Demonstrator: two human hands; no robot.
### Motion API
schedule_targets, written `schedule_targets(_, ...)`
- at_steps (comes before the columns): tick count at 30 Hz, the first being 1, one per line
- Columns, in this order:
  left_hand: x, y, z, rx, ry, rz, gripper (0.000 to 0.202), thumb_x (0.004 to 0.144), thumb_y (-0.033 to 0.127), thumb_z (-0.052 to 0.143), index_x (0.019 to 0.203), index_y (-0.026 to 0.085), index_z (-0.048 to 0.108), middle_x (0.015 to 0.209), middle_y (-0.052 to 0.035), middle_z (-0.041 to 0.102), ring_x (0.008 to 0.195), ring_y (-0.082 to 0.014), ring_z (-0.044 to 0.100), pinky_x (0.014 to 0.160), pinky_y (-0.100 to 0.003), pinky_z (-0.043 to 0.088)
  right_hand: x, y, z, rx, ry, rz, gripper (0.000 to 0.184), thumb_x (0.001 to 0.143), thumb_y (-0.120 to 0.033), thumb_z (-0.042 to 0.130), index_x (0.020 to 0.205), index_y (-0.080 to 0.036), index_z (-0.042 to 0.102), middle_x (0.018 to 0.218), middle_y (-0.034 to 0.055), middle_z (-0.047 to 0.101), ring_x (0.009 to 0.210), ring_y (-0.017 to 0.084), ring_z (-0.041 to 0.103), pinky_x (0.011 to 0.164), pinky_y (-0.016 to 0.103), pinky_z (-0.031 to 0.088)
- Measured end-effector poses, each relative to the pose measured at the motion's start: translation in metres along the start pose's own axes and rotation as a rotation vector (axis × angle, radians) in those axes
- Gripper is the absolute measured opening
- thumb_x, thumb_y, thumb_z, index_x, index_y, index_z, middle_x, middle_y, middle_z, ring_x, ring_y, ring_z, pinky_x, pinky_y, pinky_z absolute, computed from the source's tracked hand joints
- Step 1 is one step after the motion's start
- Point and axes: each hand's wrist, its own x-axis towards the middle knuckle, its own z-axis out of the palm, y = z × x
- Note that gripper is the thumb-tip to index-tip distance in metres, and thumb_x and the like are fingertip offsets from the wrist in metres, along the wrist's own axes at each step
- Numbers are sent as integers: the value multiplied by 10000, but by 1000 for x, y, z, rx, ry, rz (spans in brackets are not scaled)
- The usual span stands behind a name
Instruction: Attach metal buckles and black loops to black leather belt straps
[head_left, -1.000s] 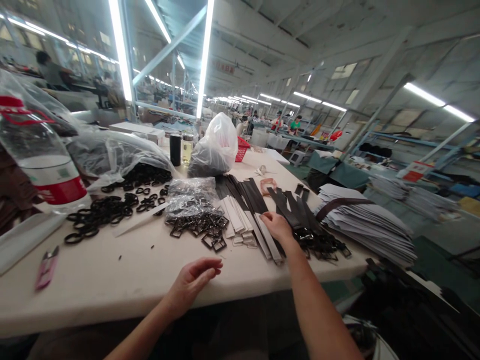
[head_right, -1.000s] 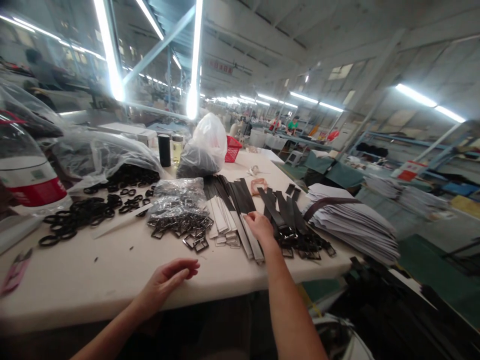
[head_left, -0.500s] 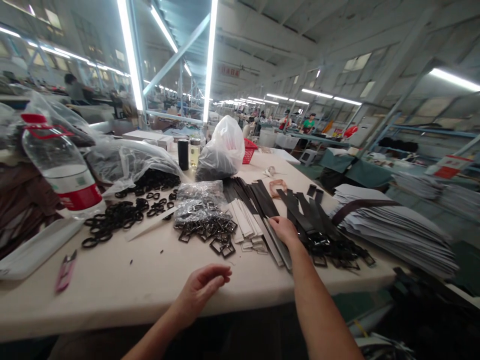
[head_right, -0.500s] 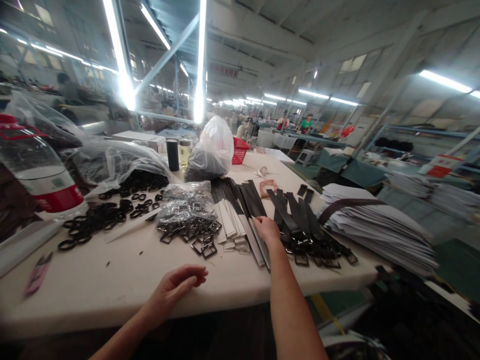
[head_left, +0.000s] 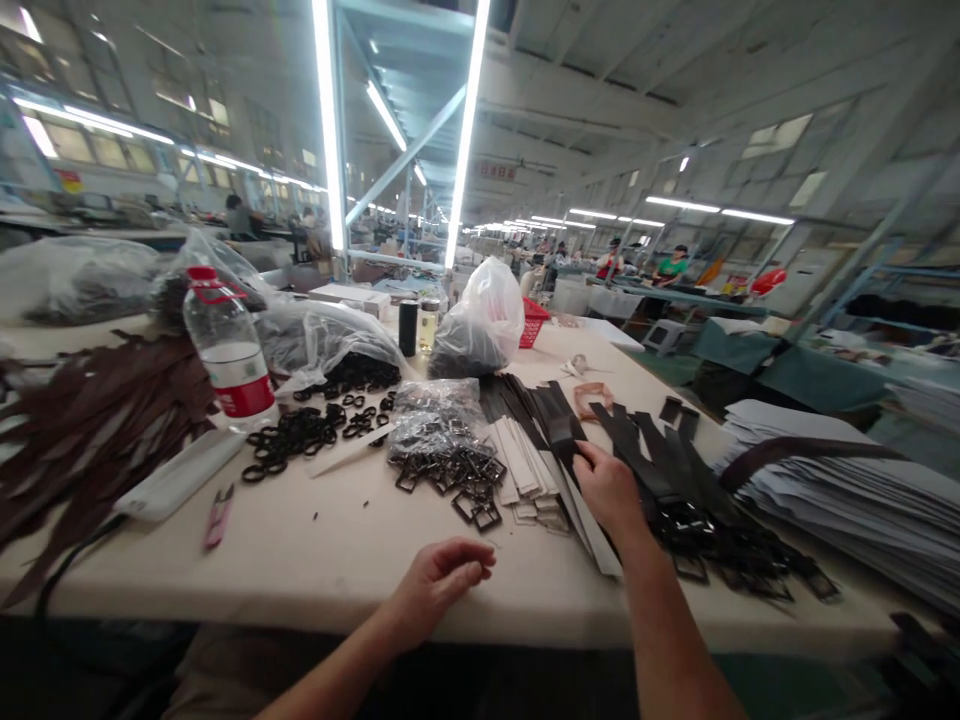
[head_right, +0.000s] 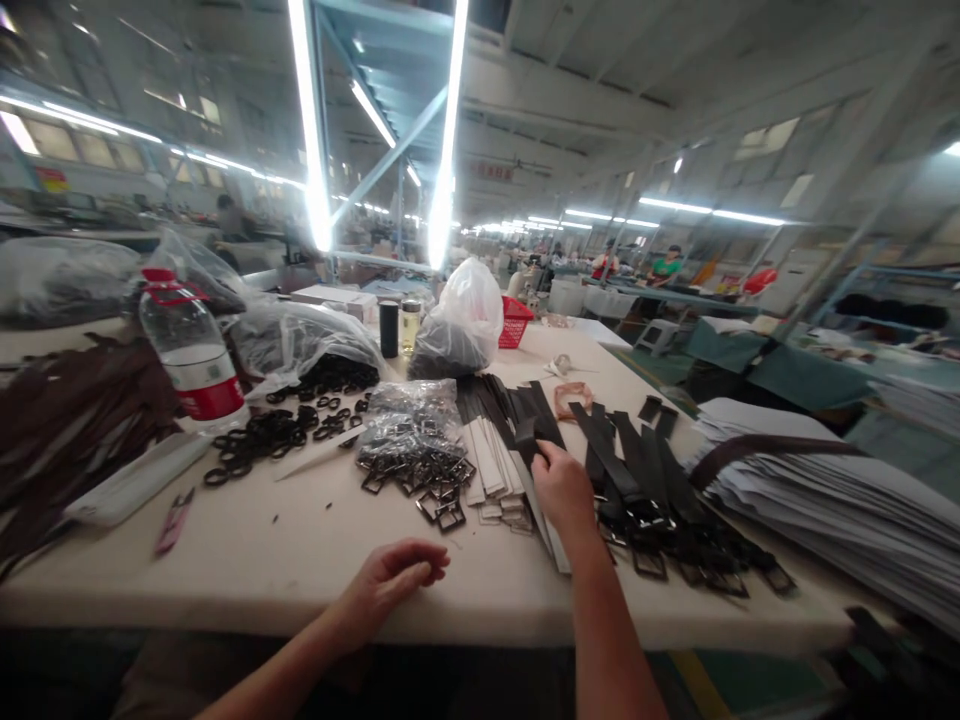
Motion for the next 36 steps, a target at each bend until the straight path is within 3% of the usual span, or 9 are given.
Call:
schedule_targets(5,4,1,-9,-180,-22,-6,592,759,524,749,1231,181,651,1119,-163,714,946,-259,691,818,-366,511,-74,-47,-2,391,61,-355,355,884,-316,445,1106,-202,697,1054,88,741,953,252,700,856,349,551)
schedule_targets(8,-3,15,-23,-398,25,51,742,739,594,732,1361,248,526,1207,-158,682,991,-283,684,759,-364,531,-118,-62,5,568,-109,-437,303,876,-300,475,1050,-230,713,1004,68,746,903,235,707,797,322,571)
schedule_targets(11,-20,41,-44,-466,221,97,639,804,592,662,1313,217,569,1146,-140,709,942,-250,682,789,-366,533,-148,-63,13,668,-330,-420,306,876,-281,479,1044,-230,731,999,61,751,899,229,709,793,307,573)
schedule_targets(15,-51,63,-75,-191,537,67,471,779,493,721,1061,115,723,831,-80,728,711,-156,630,643,-245,484,-166,-46,20,702,-538,-335,322,855,-294,490,1026,-211,749,982,67,760,906,252,709,813,340,570)
schedule_targets(19,-80,58,-95,113,558,-39,407,723,396,773,1014,113,742,626,0,642,519,-96,546,528,-213,418,-170,-19,26,638,-647,-296,332,841,-300,490,1021,-209,753,977,68,759,894,260,705,808,357,567)
schedule_targets(24,-98,41,-77,-96,541,-148,482,709,326,752,1145,138,667,738,-13,683,530,-113,628,524,-214,471,-177,-11,37,558,-569,-238,286,871,-355,523,1019,-229,733,1025,70,740,945,256,684,872,374,540)
schedule_targets(27,-98,31,-52,-159,493,-218,589,712,301,752,1262,152,602,790,-18,691,593,-136,677,552,-213,503,-187,-33,46,589,-395,-273,305,880,-397,584,1113,-228,689,1141,78,698,1045,251,650,945,387,507)
schedule_targets(30,-95,24,-31,-189,450,-237,625,725,287,747,1314,174,569,873,-20,701,638,-132,685,604,-220,528,-197,-60,55,616,-318,-373,347,858,-368,664,1175,-226,650,1179,77,680,1094,247,626,970,389,491)
schedule_targets(36,-93,19,-14,-180,382,-228,608,772,293,723,1347,197,550,966,-28,692,766,-136,655,715,-245,543,-201,-79,66,581,-175,-418,277,866,-307,678,1124,-207,664,1077,91,715,993,249,658,911,401,509)
